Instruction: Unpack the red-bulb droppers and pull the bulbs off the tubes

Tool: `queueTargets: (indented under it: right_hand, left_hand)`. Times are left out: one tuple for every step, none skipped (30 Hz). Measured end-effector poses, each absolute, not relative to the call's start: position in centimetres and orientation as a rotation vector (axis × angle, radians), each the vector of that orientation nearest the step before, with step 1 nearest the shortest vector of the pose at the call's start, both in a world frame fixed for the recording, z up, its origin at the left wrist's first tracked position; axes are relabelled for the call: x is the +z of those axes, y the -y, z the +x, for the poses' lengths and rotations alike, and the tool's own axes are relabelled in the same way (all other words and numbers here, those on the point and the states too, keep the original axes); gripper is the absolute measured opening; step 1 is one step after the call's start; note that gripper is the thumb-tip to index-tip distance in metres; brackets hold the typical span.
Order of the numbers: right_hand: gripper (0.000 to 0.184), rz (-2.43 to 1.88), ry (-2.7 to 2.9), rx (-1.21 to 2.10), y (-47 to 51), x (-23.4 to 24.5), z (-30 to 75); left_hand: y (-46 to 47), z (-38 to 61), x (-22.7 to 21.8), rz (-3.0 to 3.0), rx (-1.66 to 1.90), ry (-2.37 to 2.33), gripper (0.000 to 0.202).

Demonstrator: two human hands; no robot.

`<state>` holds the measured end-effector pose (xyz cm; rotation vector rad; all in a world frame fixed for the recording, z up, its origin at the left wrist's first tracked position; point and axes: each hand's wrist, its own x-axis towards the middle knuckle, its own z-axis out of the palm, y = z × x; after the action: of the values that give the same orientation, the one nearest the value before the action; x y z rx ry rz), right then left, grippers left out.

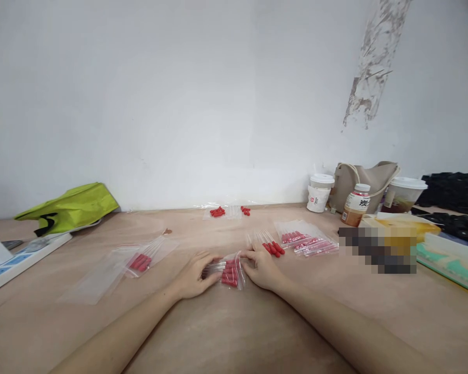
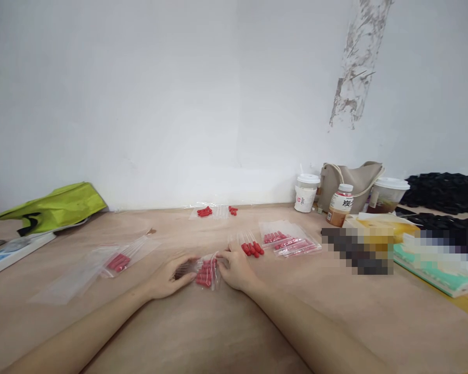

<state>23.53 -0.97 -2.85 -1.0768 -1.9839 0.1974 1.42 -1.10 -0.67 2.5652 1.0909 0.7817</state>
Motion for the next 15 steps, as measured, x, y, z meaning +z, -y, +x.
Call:
queueTargets:
  right_hand:
    - [0.021, -1.073, 2.016, 0.220, 1.06, -2.72, 23.54]
    - [0.020, -1.067, 2.047, 0.248, 1.13, -2.57, 23.52]
    - [0.018, -1.061, 2.079, 0.272, 1.20, -2.40, 23.47]
    - [0.017, -1.059, 2.107, 0.287, 1.25, -2.23, 23.39]
    - [0.015, -1.060, 2.130, 0.297, 1.29, -2.07, 23.30]
    - [0.015, -1.066, 2.149, 0.304, 1.31, -1.94, 23.20]
    - [0.014, -1.077, 2.161, 0.308, 1.31, -1.86, 23.10]
    - [0.013, -1.091, 2.169, 0.315, 1.29, -1.81, 23.01]
    - [0.013, -1.110, 2.168, 0.331, 1.26, -1.80, 22.93]
    - [0.012, -1.129, 2.155, 0.355, 1.22, -1.84, 22.86]
    - [0.011, -1.143, 2.136, 0.392, 1.17, -1.90, 22.81]
    - [0.012, -1.150, 2.112, 0.443, 1.11, -1.99, 22.77]
    - [0.014, -1.148, 2.087, 0.508, 1.05, -2.09, 22.74]
    - [0.016, -1.137, 2.061, 0.575, 0.99, -2.19, 22.71]
    - [0.018, -1.122, 2.035, 0.634, 0.93, -2.28, 22.67]
  left_hand:
    - [1.34, 1.36, -0.69, 2.562, 0.771, -1.098, 0.035]
    - [1.50, 1.30, -0.73, 2.560, 0.757, -1.103, 0.035]
    - [1.57, 1.23, -0.79, 2.554, 0.751, -1.110, 0.035]
    - [1.57, 1.18, -0.87, 2.542, 0.751, -1.115, 0.035]
    - [1.49, 1.14, -0.98, 2.522, 0.755, -1.119, 0.036]
    - [1.38, 1.12, -1.11, 2.496, 0.759, -1.121, 0.037]
    - [1.23, 1.11, -1.24, 2.466, 0.763, -1.125, 0.037]
    - [1.09, 1.13, -1.36, 2.438, 0.762, -1.129, 0.038]
    - [0.97, 1.15, -1.48, 2.416, 0.760, -1.133, 0.038]
    - [0.89, 1.19, -1.56, 2.400, 0.763, -1.139, 0.038]
    - [0.84, 1.23, -1.62, 2.390, 0.770, -1.146, 0.037]
    - [0.82, 1.27, -1.65, 2.385, 0.779, -1.154, 0.036]
    - [0.83, 1.30, -1.64, 2.383, 0.786, -1.159, 0.035]
    - [0.86, 1.33, -1.62, 2.382, 0.791, -1.159, 0.034]
    - [0.89, 1.35, -1.58, 2.383, 0.795, -1.152, 0.033]
